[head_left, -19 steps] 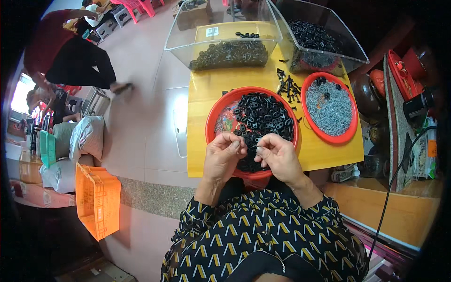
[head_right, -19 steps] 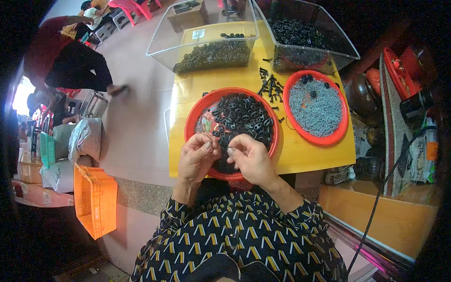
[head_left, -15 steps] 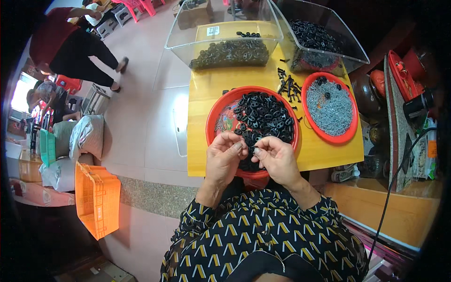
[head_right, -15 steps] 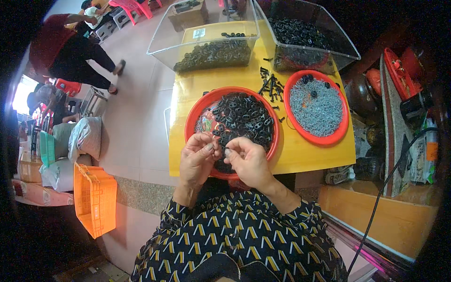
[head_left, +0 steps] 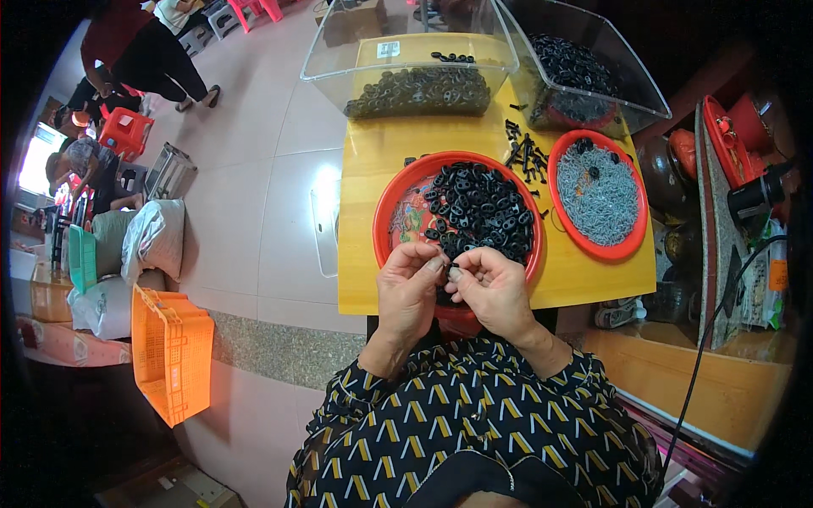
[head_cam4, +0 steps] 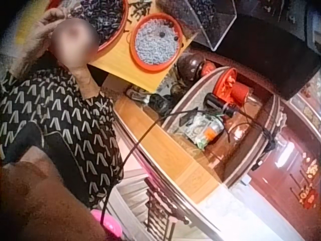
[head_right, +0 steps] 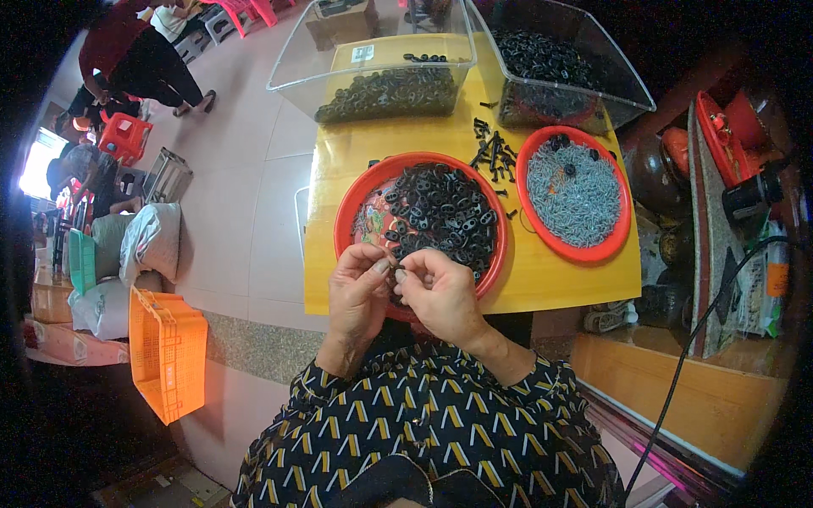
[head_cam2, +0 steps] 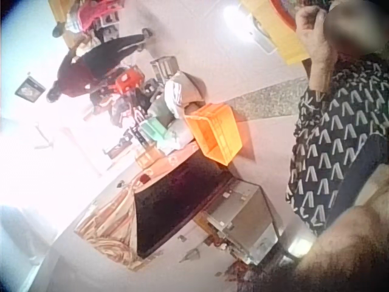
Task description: The person sits at a table and assembles small black plastic components with metal screws. They pick up a plastic piece and a screw, insert the screw into the plastic, and tighten it by hand. The person repeats this process for multiple units, placing the finished assemblies into a red tray.
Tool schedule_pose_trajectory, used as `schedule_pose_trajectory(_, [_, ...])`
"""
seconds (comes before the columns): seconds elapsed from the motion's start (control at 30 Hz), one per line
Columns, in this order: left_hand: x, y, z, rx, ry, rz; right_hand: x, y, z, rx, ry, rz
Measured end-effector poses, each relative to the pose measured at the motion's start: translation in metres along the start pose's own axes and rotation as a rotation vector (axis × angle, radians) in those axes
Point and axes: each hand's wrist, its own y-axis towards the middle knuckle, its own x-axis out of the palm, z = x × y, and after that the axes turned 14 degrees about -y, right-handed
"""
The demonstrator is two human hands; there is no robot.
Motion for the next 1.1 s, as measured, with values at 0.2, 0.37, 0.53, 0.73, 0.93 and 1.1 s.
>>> schedule_pose_trajectory(0.2, [0.003,0.0,0.0,-0.001,0.008,0.032,-0.001,0.001,0.001,0.007,0.003,0.004])
schedule_pose_trajectory(0.37, [0.006,-0.001,0.0,-0.004,0.016,0.02,-0.002,0.002,0.003,0.011,0.005,0.007])
schedule_pose_trajectory(0.53, [0.006,-0.003,-0.002,0.049,0.068,0.028,-0.001,0.003,0.005,0.006,0.009,0.014])
schedule_pose_trajectory(0.73, [0.005,-0.004,-0.008,0.106,0.125,0.041,-0.002,0.003,0.008,0.004,-0.021,0.032])
schedule_pose_trajectory(0.93, [0.007,-0.006,-0.009,0.104,0.121,0.062,-0.003,0.003,0.011,-0.001,-0.041,0.036])
schedule_pose_trajectory(1.1, [0.005,-0.009,-0.01,0.13,0.228,0.04,-0.004,0.001,0.013,-0.003,-0.074,0.03])
